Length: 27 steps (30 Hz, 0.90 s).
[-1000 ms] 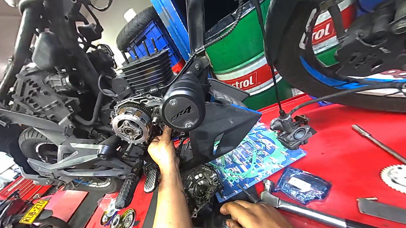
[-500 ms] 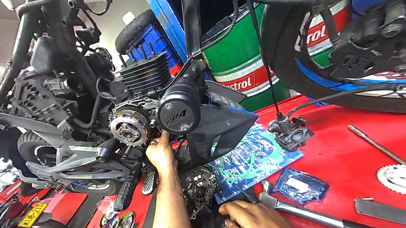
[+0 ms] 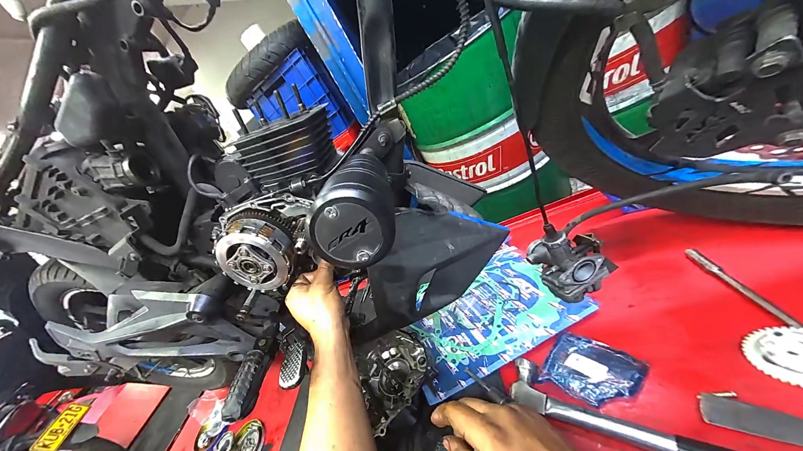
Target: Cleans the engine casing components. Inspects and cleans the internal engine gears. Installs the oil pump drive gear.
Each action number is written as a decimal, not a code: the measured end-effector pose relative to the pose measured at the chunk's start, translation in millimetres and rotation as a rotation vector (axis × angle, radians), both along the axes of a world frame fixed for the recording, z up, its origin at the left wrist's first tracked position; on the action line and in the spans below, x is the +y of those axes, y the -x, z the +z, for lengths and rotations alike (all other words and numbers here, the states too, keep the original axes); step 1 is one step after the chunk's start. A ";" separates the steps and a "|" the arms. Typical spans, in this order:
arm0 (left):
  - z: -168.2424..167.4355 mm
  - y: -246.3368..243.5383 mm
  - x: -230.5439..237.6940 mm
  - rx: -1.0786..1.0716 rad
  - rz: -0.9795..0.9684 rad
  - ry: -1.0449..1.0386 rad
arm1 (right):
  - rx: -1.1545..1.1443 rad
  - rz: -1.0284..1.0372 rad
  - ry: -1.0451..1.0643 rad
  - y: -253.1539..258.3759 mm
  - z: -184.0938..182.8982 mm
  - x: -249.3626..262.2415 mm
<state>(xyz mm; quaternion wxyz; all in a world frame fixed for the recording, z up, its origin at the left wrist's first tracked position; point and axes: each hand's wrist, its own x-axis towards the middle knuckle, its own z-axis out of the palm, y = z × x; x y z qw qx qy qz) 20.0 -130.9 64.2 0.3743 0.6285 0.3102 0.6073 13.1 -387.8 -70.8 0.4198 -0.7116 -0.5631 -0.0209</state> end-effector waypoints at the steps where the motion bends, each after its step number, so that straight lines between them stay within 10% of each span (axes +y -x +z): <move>1: 1.1 0.2 -1.0 0.009 0.011 0.001 | -0.004 0.000 0.001 0.1 -0.4 0.3; 27: 1.6 -1.2 -4.9 0.047 0.115 -0.117 | -0.028 -0.002 -0.008 2.3 -3.3 2.6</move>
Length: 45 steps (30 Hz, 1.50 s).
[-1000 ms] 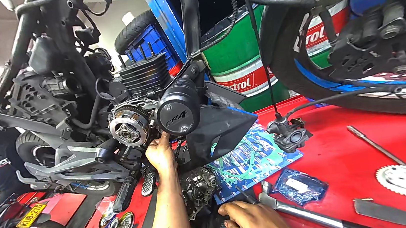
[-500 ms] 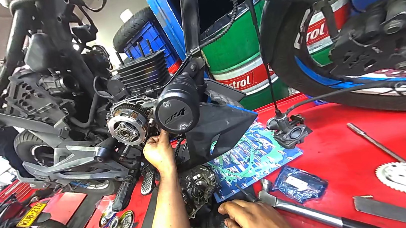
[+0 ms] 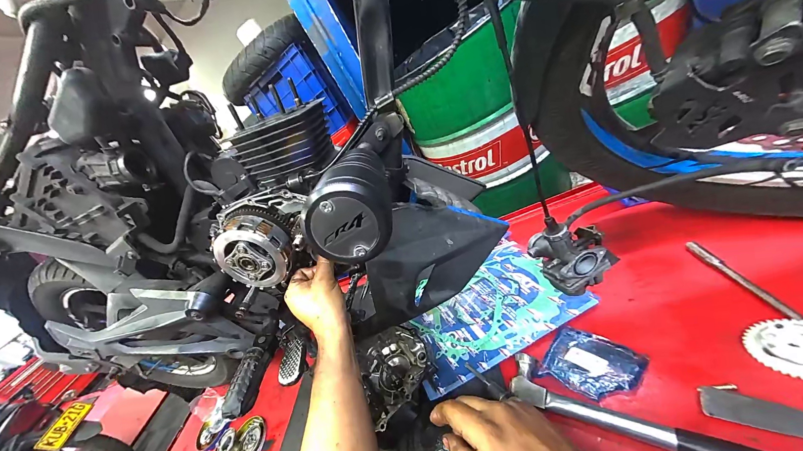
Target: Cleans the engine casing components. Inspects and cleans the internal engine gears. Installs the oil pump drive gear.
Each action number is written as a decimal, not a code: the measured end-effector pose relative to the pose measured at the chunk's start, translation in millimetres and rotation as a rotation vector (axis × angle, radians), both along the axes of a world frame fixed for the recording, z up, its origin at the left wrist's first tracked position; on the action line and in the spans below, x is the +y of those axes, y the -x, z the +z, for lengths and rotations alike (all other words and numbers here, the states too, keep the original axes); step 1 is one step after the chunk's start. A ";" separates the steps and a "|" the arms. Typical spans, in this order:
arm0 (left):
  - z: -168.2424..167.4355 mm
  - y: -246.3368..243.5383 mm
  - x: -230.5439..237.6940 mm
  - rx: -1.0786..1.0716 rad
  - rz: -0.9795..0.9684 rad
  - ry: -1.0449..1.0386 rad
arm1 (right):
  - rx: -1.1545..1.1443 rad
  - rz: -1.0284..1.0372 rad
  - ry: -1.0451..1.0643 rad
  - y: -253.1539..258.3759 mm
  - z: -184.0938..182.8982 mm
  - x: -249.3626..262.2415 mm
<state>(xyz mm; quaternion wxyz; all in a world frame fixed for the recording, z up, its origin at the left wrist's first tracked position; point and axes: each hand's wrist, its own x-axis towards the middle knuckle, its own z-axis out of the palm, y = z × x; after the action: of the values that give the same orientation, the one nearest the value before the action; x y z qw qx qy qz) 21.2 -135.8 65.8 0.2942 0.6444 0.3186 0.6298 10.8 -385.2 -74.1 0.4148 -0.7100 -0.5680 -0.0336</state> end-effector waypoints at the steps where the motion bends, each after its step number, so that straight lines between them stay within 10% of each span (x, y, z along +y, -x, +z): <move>1: 0.7 -0.2 -0.1 0.001 0.000 -0.006 | -0.006 -0.001 -0.001 0.4 -0.5 0.4; 9: 1.8 3.0 3.2 0.092 0.119 -0.065 | -0.014 0.011 0.016 1.2 -2.9 2.1; 20: -14.2 -2.3 3.7 0.368 0.414 -0.654 | 0.005 0.026 0.044 -0.4 -3.4 1.6; 45: -28.1 14.9 1.8 0.379 0.375 -0.635 | -0.006 0.014 0.051 -0.5 -4.3 1.0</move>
<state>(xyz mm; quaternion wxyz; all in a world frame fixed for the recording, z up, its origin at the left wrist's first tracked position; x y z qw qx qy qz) 6.2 -134.0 37.7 -0.1032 0.7385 0.2688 0.6097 11.3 -384.2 -78.4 0.3950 -0.7163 -0.5749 -0.0185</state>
